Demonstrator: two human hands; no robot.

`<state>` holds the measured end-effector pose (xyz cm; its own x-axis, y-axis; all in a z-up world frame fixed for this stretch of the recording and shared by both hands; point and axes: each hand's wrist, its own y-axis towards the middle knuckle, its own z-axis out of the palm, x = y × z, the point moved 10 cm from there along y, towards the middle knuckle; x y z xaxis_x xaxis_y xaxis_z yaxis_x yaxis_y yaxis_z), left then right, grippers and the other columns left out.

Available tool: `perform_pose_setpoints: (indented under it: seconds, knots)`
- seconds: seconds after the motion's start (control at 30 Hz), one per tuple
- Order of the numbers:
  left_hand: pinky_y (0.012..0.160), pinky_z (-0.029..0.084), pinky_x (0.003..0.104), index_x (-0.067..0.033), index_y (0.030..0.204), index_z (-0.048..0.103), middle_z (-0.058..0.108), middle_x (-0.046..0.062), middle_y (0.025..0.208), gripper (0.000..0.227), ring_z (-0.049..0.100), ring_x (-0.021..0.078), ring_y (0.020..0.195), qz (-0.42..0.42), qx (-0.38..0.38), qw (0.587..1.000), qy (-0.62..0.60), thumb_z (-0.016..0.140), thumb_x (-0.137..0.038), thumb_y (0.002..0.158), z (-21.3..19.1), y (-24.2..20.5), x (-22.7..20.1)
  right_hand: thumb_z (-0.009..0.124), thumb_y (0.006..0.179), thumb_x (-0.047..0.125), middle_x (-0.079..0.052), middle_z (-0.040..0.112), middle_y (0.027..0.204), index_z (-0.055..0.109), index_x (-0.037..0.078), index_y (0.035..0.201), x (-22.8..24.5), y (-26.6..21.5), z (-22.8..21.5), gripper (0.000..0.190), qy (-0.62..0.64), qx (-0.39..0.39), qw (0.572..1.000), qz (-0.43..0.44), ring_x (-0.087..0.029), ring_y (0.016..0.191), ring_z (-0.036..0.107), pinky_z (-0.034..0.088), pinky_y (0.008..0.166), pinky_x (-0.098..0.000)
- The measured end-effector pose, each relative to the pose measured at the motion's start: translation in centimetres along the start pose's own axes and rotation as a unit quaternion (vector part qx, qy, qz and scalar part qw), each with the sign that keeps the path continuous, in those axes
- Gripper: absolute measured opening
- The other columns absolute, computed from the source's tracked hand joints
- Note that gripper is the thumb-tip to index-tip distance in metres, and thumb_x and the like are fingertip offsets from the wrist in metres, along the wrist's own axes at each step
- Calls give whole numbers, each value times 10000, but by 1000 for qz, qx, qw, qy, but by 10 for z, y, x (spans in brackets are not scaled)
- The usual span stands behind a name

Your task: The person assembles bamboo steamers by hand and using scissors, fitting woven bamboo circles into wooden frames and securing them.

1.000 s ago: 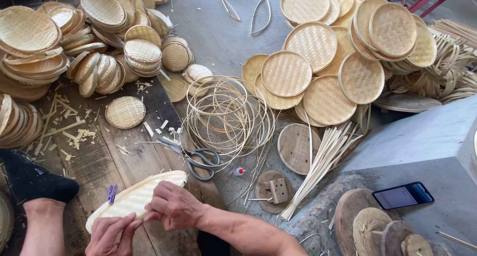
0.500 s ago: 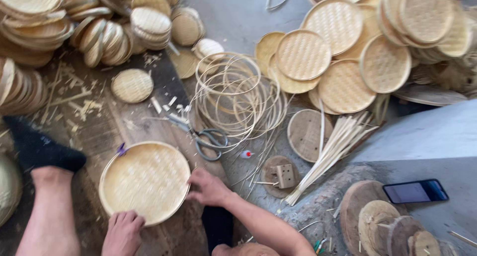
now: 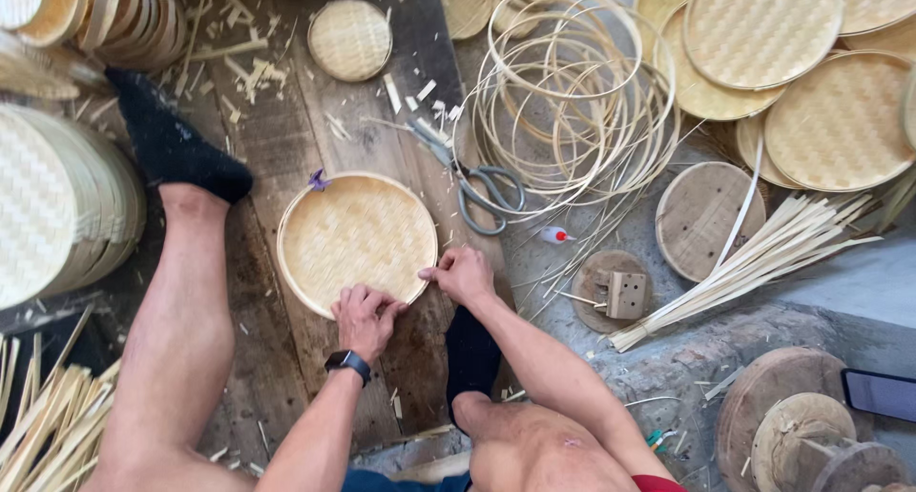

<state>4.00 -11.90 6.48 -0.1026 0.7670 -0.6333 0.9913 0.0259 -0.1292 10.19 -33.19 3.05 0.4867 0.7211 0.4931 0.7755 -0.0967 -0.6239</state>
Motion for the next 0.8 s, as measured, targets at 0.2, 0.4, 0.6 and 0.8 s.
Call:
perform_pose_setpoints:
  seconds: [0.2,0.4,0.6,0.8]
  knots:
    - [872,440,415,-184,803,778,650,16,889,146,563,259,955,5,87,996,25,839,-310,764,-1,8,13,897,735,366,-54,702,589,713,24,714,2,1,8,389,40,73,996,-25,-132,484,692,554,508,-305]
    - [909,459,423,-132,997,764,665,39,1005,208,579,262,982,59,70,995,-49,769,-211,804,-25,-6,15,850,814,359,-39,679,613,704,35,791,-24,-3,17,357,205,66,977,2,-94,486,662,475,395,-259]
    - [828,387,422,-174,783,800,640,9,820,141,572,239,930,-40,30,998,-35,847,-306,761,6,2,11,855,811,338,-60,705,599,739,12,739,-26,5,23,354,132,60,986,85,-113,480,684,497,417,-275]
    - [846,383,434,-158,751,799,664,16,830,132,576,244,947,-60,40,997,-35,861,-273,730,11,0,18,912,751,254,-52,712,602,739,18,729,-14,3,8,294,135,35,988,62,-98,479,683,514,414,-284]
